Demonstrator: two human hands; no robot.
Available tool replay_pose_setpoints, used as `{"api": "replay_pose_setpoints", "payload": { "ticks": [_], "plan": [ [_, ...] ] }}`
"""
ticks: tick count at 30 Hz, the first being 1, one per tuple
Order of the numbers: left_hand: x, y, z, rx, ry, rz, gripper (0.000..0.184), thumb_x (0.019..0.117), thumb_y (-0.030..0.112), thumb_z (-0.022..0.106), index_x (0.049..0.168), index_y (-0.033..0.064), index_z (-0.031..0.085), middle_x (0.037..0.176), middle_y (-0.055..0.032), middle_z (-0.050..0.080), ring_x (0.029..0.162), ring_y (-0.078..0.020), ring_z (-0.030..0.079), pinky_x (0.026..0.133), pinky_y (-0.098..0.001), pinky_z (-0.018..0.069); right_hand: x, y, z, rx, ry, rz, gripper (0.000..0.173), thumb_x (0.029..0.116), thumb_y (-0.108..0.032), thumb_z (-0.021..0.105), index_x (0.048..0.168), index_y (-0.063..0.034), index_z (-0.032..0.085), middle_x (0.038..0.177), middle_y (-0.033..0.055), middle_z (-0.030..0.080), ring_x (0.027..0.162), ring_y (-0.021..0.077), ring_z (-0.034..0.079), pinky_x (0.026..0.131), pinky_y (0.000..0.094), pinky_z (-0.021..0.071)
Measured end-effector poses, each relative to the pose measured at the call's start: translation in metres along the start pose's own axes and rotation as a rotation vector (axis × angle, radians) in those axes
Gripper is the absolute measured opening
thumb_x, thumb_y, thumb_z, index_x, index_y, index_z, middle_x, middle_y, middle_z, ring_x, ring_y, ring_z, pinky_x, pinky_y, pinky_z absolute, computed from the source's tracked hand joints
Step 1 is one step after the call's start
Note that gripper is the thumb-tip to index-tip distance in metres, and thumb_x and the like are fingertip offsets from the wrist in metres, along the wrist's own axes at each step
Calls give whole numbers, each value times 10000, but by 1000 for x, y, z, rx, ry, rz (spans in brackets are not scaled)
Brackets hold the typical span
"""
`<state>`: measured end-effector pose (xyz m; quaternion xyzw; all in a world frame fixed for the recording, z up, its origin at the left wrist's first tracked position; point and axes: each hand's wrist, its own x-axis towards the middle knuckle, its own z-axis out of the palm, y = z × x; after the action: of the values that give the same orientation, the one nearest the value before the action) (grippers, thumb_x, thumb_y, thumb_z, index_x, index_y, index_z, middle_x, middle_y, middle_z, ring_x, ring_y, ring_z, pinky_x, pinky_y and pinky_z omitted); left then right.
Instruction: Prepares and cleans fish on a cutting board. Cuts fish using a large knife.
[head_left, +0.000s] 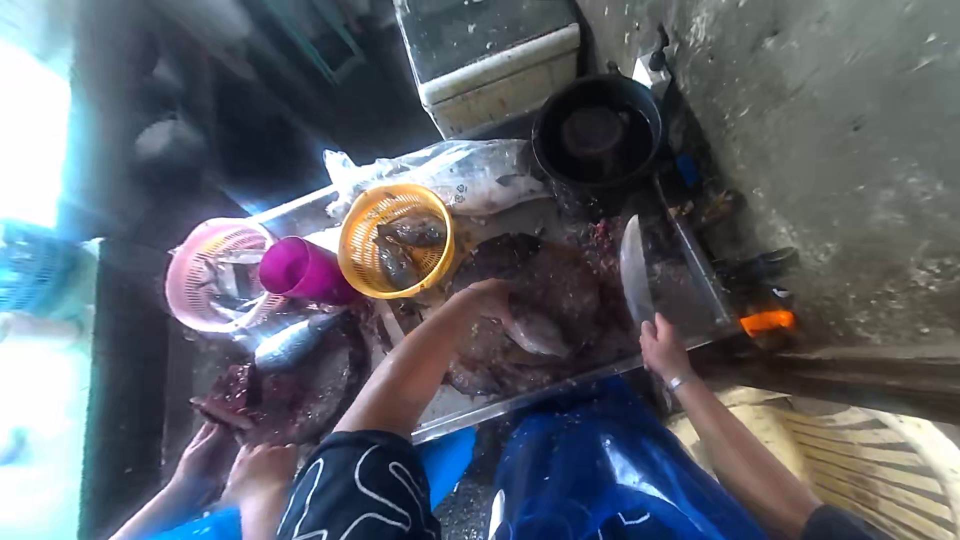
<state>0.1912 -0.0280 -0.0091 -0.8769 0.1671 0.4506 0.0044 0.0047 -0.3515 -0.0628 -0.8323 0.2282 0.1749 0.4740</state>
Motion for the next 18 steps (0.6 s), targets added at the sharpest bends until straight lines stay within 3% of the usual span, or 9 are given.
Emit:
{"api": "replay_pose_setpoints", "payload": {
  "ticks": [2, 4, 5, 6, 8, 10, 12, 16, 18],
  "plan": [
    [-20, -4, 16, -331, 141, 24, 511, 739, 262, 926, 1140, 30, 710, 1054, -189, 721, 1002, -363, 691, 914, -629, 533, -3, 7, 9, -14, -133, -46, 425, 1117, -263, 363, 1399, 24, 500, 840, 143, 610, 633, 233, 632, 612, 423, 583],
    [-30, 17, 57, -714, 462, -31, 432, 762, 226, 902, 1100, 26, 720, 1000, -169, 739, 930, -315, 716, 872, -572, 570, 2, 7, 8, -42, -262, -30, 410, 1107, -214, 379, 1421, 20, 500, 949, 200, 642, 747, 287, 648, 722, 477, 567],
    [-25, 36, 77, -780, 621, -116, 448, 772, 289, 893, 1116, 58, 724, 1031, -153, 740, 943, -303, 721, 859, -562, 588, 5, 5, 7, -35, -291, -11, 397, 1103, -199, 383, 1413, 15, 508, 948, 198, 638, 745, 284, 639, 721, 475, 560],
    [-21, 59, 88, -749, 704, -222, 514, 789, 379, 874, 1181, 88, 716, 1143, -152, 710, 1025, -320, 702, 885, -575, 583, 6, 1, 4, -33, -301, 6, 376, 1103, -208, 374, 1387, -7, 517, 874, 157, 609, 663, 243, 610, 637, 433, 552],
    [-12, 96, 96, -666, 665, -369, 648, 846, 458, 790, 1359, 103, 616, 1410, -197, 558, 1186, -389, 630, 921, -605, 563, 3, -20, -8, -71, -298, 3, 373, 1115, -248, 352, 1365, -30, 523, 791, 126, 572, 572, 218, 585, 553, 404, 540],
    [-1, 113, 96, -697, 573, -405, 704, 926, 504, 691, 1437, 53, 512, 1518, -248, 445, 1230, -427, 607, 952, -613, 545, -7, -56, -28, -156, -215, -98, 372, 1116, -257, 379, 1314, -9, 572, 849, 163, 629, 663, 258, 644, 651, 452, 568],
    [6, 114, 95, -787, 511, -382, 726, 991, 543, 575, 1470, 12, 450, 1551, -278, 391, 1278, -440, 568, 1008, -618, 504, -23, -97, -42, -158, -35, -276, 328, 1106, -236, 439, 1210, 26, 605, 853, 206, 647, 756, 334, 664, 730, 541, 552],
    [8, 109, 98, -841, 503, -291, 704, 1065, 542, 389, 1494, -16, 393, 1555, -312, 359, 1301, -444, 549, 1013, -597, 511, -36, -135, -24, -77, 360, -691, 361, 1072, -239, 424, 1237, 43, 578, 788, 152, 651, 689, 293, 678, 621, 496, 578],
    [10, 109, 102, -796, 511, -260, 615, 1092, 468, 371, 1482, -5, 417, 1536, -316, 373, 1314, -440, 533, 1022, -581, 507, -30, -103, 11, -160, 210, -607, 376, 1062, -217, 450, 1268, 70, 575, 856, 195, 686, 782, 328, 708, 725, 512, 599]
  ]
}}
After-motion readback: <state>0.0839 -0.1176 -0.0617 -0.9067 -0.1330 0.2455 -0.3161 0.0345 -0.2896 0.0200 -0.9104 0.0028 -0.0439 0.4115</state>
